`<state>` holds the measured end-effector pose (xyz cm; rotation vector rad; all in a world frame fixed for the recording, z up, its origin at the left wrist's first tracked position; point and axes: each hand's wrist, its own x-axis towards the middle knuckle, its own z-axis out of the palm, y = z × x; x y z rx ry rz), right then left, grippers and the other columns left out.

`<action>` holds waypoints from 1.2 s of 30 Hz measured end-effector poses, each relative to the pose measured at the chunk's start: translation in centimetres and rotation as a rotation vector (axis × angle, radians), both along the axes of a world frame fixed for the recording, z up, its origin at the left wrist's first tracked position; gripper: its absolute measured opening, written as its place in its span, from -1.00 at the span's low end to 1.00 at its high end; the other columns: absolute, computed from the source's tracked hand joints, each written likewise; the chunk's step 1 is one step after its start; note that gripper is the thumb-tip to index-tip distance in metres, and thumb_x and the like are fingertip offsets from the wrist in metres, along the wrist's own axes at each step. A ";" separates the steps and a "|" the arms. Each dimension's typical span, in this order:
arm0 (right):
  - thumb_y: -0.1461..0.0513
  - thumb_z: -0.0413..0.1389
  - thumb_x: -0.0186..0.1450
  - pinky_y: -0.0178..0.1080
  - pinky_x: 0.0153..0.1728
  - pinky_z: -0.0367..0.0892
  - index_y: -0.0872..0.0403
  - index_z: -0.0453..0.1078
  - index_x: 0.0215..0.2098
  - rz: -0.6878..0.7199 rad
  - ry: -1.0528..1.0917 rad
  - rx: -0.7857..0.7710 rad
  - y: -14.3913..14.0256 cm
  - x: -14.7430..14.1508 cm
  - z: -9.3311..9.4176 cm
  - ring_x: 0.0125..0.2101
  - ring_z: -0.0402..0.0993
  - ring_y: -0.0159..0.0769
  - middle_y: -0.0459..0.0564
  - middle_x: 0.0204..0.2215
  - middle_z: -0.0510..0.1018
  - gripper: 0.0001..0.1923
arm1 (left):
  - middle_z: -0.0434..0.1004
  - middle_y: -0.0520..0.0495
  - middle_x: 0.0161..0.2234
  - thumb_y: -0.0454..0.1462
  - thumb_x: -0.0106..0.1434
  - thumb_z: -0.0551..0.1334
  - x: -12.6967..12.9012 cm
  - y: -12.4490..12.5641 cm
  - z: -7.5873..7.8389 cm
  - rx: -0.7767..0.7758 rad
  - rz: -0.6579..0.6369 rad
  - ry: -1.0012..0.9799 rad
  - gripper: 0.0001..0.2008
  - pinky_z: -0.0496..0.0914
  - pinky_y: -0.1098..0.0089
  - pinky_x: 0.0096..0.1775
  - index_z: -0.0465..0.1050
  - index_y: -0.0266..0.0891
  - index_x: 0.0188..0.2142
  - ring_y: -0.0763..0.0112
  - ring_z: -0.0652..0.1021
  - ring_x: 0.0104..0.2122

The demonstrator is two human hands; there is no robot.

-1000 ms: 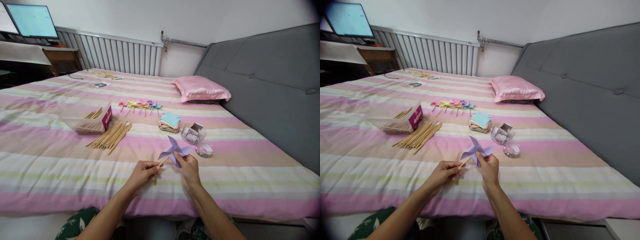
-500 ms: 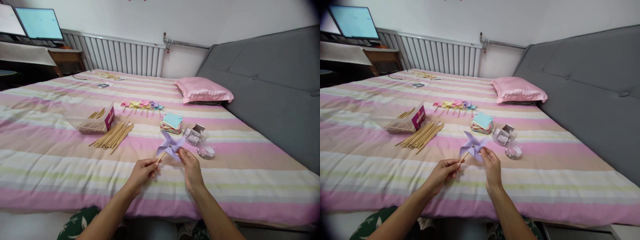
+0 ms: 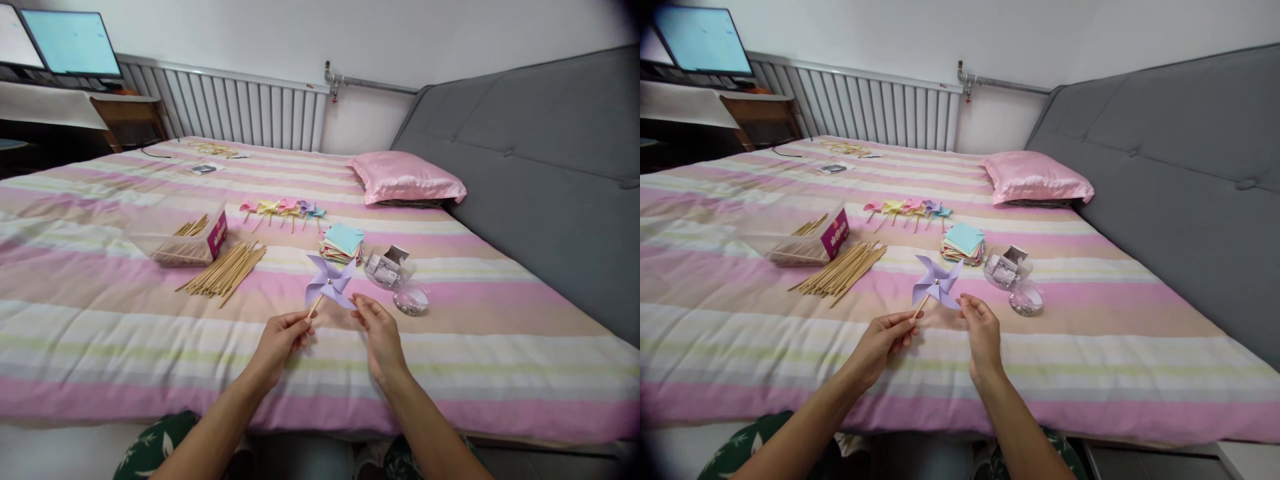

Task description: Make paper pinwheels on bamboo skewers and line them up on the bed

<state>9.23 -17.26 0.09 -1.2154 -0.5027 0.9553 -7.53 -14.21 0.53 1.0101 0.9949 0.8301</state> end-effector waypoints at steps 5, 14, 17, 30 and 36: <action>0.08 0.28 -0.01 -0.28 -0.28 0.27 0.11 0.48 -0.33 -0.007 -0.040 0.008 0.0 0.1 -0.3 -0.43 0.35 -0.39 -0.03 -0.36 0.53 -0.66 | 0.43 -0.03 -0.54 -0.24 0.02 0.31 0.0 0.0 0.2 -0.007 0.001 0.012 -0.71 0.01 0.56 -0.62 0.56 -0.37 -0.25 0.65 0.25 -0.64; 0.12 0.31 -0.06 -0.31 -0.42 0.29 0.13 0.49 -0.43 0.041 -0.057 -0.011 -0.2 -0.3 -0.3 -0.50 0.35 -0.39 -0.05 -0.52 0.52 -0.71 | 0.43 -0.03 -0.54 -0.22 0.00 0.32 0.1 0.0 0.2 -0.026 -0.006 0.020 -0.71 0.01 0.54 -0.61 0.58 -0.34 -0.27 0.63 0.25 -0.63; 0.11 0.31 -0.06 -0.31 -0.43 0.28 0.13 0.50 -0.44 0.067 -0.045 -0.013 -0.3 -0.6 -0.1 -0.51 0.34 -0.40 -0.06 -0.52 0.53 -0.71 | 0.43 -0.03 -0.54 -0.22 0.01 0.32 0.1 -0.1 0.3 -0.017 -0.023 0.003 -0.71 0.00 0.54 -0.61 0.57 -0.35 -0.28 0.64 0.25 -0.63; 0.12 0.27 0.02 -0.25 -0.30 0.36 0.10 0.49 -0.20 0.367 -0.052 0.039 -0.9 -2.0 0.8 -0.39 0.48 -0.33 0.03 -0.31 0.59 -0.62 | 0.44 -0.03 -0.56 -0.18 -0.02 0.34 0.1 -0.1 0.1 -0.008 -0.023 0.008 -0.69 -0.01 0.52 -0.60 0.58 -0.34 -0.31 0.62 0.25 -0.64; 0.12 0.17 0.14 -0.23 -0.40 0.37 0.09 0.50 -0.30 0.305 -0.452 0.125 -1.6 -1.9 1.0 -0.45 0.47 -0.28 0.02 -0.42 0.58 -0.77 | 0.44 -0.02 -0.57 -0.17 -0.04 0.35 0.1 -0.1 0.2 -0.002 -0.001 -0.003 -0.69 -0.01 0.52 -0.61 0.59 -0.33 -0.32 0.63 0.25 -0.65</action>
